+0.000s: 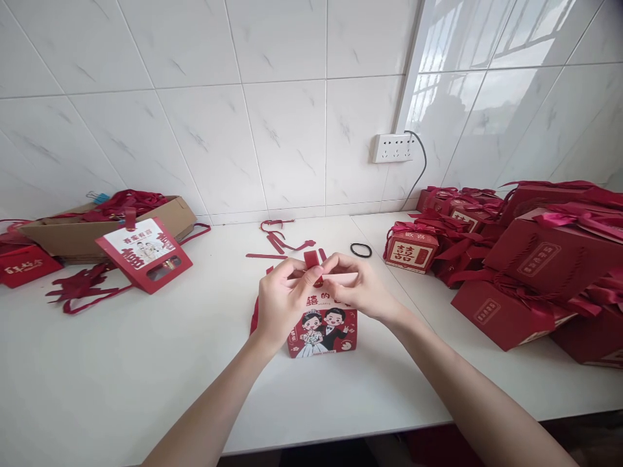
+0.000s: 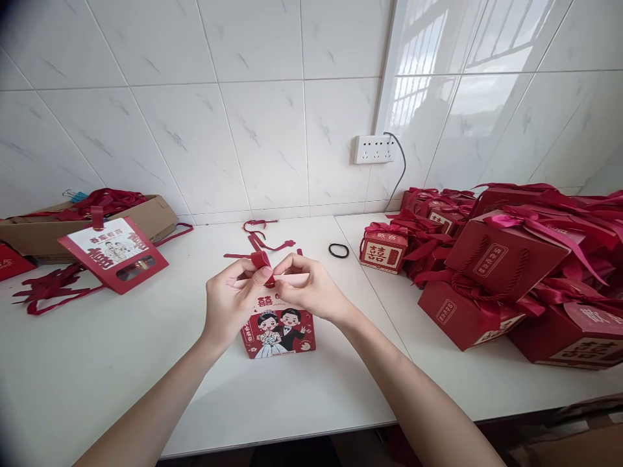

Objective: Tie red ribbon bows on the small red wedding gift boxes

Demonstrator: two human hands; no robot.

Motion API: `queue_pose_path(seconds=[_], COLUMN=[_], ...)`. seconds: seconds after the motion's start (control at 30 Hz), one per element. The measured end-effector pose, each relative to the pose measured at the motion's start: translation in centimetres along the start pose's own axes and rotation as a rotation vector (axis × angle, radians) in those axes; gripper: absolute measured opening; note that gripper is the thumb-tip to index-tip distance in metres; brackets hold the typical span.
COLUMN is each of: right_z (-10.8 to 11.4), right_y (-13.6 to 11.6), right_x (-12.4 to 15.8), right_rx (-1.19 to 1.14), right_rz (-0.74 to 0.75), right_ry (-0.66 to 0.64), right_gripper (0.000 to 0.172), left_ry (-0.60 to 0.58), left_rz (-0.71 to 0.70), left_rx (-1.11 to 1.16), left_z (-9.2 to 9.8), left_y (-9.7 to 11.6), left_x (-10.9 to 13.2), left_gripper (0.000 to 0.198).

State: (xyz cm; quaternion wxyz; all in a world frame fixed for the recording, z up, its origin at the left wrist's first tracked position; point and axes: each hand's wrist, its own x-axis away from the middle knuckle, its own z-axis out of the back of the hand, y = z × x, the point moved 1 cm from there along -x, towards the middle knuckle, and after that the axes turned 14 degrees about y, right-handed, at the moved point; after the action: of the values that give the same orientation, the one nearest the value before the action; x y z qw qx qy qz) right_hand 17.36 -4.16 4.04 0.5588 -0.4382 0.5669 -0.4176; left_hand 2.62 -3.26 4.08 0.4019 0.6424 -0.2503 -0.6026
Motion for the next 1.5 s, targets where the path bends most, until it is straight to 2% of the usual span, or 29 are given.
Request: queue_pose_path(seconds=[0.17,0.4,0.57,0.67,0.73,0.9,1.13,1.4,1.5], right_z=[-0.1,0.0,0.0,0.1,0.2,0.3,0.2,-0.1,-0.2], right_y=[0.2,0.2,0.1,0.3,0.4,0.5,0.6,0.6,0.6], right_x=[0.0,-0.2,-0.1,0.0,-0.1,-0.2,-0.2,0.0,0.2], right_rx=[-0.104,-0.091,-0.069,-0.042,-0.036,0.015,0.004,0.160,0.181], right_rz=[-0.014,0.009,0.010,0.002,0.019,0.075,0.007,0.165,0.220], right_ry=[-0.063,-0.044,-0.032,-0.019,-0.015,0.008,0.013,0.172,0.179], right_gripper=[0.014,0.012,0.012,0.013,0.012,0.009,0.010,0.004,0.006], left_ry=[-0.013,-0.030,-0.182,-0.296,-0.326,-0.275,-0.243,-0.206,-0.206], left_rz=[-0.005,-0.088,-0.148,-0.119,-0.098,-0.065,0.053,0.035,0.036], left_rx=[-0.017,-0.015,0.031,0.052,0.047,0.024,0.084,0.047,0.052], left_z=[-0.1,0.0,0.7,1.3,1.6,1.8,1.4,1.3,1.3], left_y=[-0.1,-0.1,0.1,-0.2,-0.5,-1.0,-1.2,-1.0,-0.8], left_x=[0.0,-0.1,-0.6,-0.9,-1.0,-0.9,-0.5,-0.2,-0.1], left_gripper=[0.026,0.022,0.014,0.007,0.009,0.013,0.010,0.011,0.011])
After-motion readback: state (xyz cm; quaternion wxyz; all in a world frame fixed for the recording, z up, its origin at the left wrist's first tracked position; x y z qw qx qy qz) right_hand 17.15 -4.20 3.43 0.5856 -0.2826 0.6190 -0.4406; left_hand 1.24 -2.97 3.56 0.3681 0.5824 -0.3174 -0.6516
